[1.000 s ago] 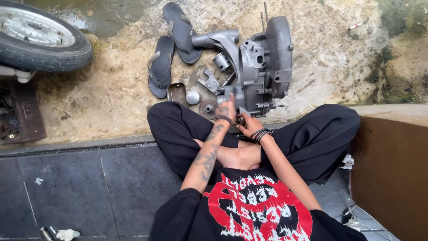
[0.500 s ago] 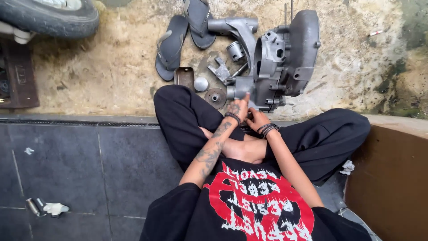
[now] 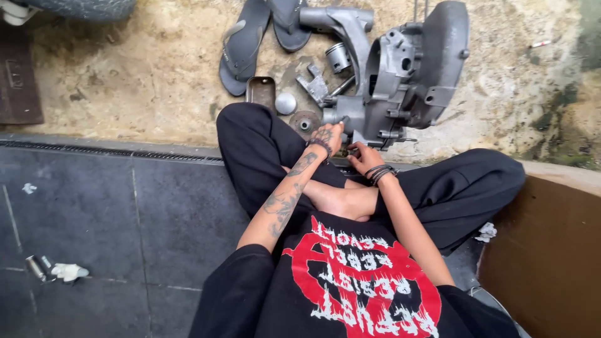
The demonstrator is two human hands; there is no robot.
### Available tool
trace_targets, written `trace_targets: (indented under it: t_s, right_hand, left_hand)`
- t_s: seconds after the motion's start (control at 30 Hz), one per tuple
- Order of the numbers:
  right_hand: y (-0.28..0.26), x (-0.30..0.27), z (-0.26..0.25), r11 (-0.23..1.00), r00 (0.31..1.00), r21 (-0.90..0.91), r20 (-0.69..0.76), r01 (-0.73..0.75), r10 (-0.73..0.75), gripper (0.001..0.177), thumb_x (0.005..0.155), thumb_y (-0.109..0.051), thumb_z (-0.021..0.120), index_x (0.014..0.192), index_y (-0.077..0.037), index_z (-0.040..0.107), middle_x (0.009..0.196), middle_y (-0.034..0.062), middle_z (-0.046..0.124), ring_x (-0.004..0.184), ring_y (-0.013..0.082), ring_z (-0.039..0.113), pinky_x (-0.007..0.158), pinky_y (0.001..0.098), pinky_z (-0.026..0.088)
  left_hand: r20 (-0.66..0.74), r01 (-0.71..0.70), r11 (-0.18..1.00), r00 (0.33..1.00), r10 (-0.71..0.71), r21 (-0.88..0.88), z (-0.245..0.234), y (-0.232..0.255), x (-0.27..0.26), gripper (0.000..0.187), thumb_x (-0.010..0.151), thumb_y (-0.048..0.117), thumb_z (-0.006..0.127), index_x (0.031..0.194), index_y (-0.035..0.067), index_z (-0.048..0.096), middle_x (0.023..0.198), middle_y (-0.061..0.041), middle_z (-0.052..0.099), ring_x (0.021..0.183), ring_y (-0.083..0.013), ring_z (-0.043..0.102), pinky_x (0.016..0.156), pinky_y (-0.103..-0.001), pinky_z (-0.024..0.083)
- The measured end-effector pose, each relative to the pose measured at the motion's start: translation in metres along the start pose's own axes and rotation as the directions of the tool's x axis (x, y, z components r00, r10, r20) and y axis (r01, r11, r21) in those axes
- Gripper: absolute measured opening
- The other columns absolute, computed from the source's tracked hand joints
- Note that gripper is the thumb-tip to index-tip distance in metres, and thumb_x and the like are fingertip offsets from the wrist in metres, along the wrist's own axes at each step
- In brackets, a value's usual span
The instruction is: The person sits cross-legged on the floor and assembles a mechanical component, likely a motor housing. They insert a cylindrical part into the main body, rotate it, and use their hands to align and secure the pieces together.
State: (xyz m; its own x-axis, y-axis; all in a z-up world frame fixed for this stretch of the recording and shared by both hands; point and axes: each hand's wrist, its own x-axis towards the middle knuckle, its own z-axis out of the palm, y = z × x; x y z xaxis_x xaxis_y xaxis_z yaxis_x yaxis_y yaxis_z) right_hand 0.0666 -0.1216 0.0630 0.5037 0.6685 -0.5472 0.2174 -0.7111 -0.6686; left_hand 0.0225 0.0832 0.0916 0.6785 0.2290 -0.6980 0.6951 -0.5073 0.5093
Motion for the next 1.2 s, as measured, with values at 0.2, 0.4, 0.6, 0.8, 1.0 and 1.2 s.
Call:
trace_targets:
  t_s: [0.2,0.4,0.6,0.8,1.0,1.2]
  right_hand:
    - [-0.019,-0.017,-0.014,0.996,0.998,0.067,-0.034,-0.052,0.054,0.033,0.093,-0.026,0.066,0.125,-0.017,0.065,0.088,0.0055,0.078,0.087,0.0249,0.076,0.083,0.0438,0.058]
    - [-0.022,-0.018,-0.016,0.996,0.996,0.068,-0.072,-0.054,0.059,0.028,0.096,-0.024,0.064,0.123,-0.016,0.066,0.086,0.0038,0.078,0.086,0.0253,0.076,0.081,0.0427,0.059]
    - [-0.019,-0.012,-0.012,0.998,0.997,0.007,-0.031,-0.063,0.064,0.028,0.096,-0.027,0.063,0.122,-0.018,0.065,0.087,0.0030,0.078,0.091,0.0264,0.076,0.082,0.0456,0.059]
    - [-0.017,-0.011,-0.012,0.999,0.999,0.000,-0.023,-0.048,0.048,0.028,0.098,-0.026,0.062,0.124,-0.016,0.064,0.090,0.0075,0.077,0.091,0.0305,0.076,0.079,0.0465,0.059]
    - [-0.021,-0.009,-0.013,0.997,0.997,0.001,0.002,-0.074,0.074,0.030,0.098,-0.028,0.062,0.124,-0.015,0.064,0.090,0.0074,0.077,0.091,0.0301,0.076,0.079,0.0461,0.059]
    - [-0.016,-0.013,-0.010,0.998,0.999,-0.044,-0.021,-0.047,0.046,0.029,0.096,-0.027,0.063,0.124,-0.018,0.063,0.087,0.0053,0.076,0.090,0.0297,0.075,0.079,0.0467,0.058]
  left_hand:
    - [-0.075,0.130,0.927,0.991,-0.111,0.351,0.063,-0.132,0.112,0.038,0.097,0.022,0.050,0.130,0.014,0.068,0.122,-0.008,0.074,0.121,-0.0216,0.068,0.106,-0.036,0.052]
    - [0.058,0.107,0.951,0.990,-0.129,0.290,0.080,-0.101,0.089,0.035,0.090,0.023,0.065,0.118,0.001,0.068,0.107,-0.026,0.071,0.104,-0.0447,0.071,0.081,-0.059,0.061]
    - [-0.116,0.146,0.964,0.986,-0.122,0.224,-0.074,0.055,-0.055,0.044,0.103,0.028,0.050,0.144,0.012,0.052,0.114,-0.023,0.070,0.115,-0.0432,0.067,0.092,-0.058,0.058]
    - [-0.108,0.120,0.977,0.989,-0.102,0.176,0.021,-0.010,0.007,0.056,0.102,0.015,0.047,0.157,0.009,0.036,0.118,-0.028,0.071,0.118,-0.0409,0.068,0.098,-0.053,0.058]
    - [-0.031,0.158,0.985,0.987,-0.156,0.075,0.031,-0.014,0.018,0.053,0.105,0.013,0.047,0.155,-0.002,0.037,0.117,-0.032,0.070,0.117,-0.0456,0.066,0.100,-0.057,0.055]
    - [-0.112,0.160,0.980,0.983,-0.148,0.115,0.022,-0.001,0.034,0.063,0.100,0.014,0.054,0.157,-0.001,0.030,0.121,-0.026,0.070,0.121,-0.0418,0.065,0.099,-0.056,0.055]
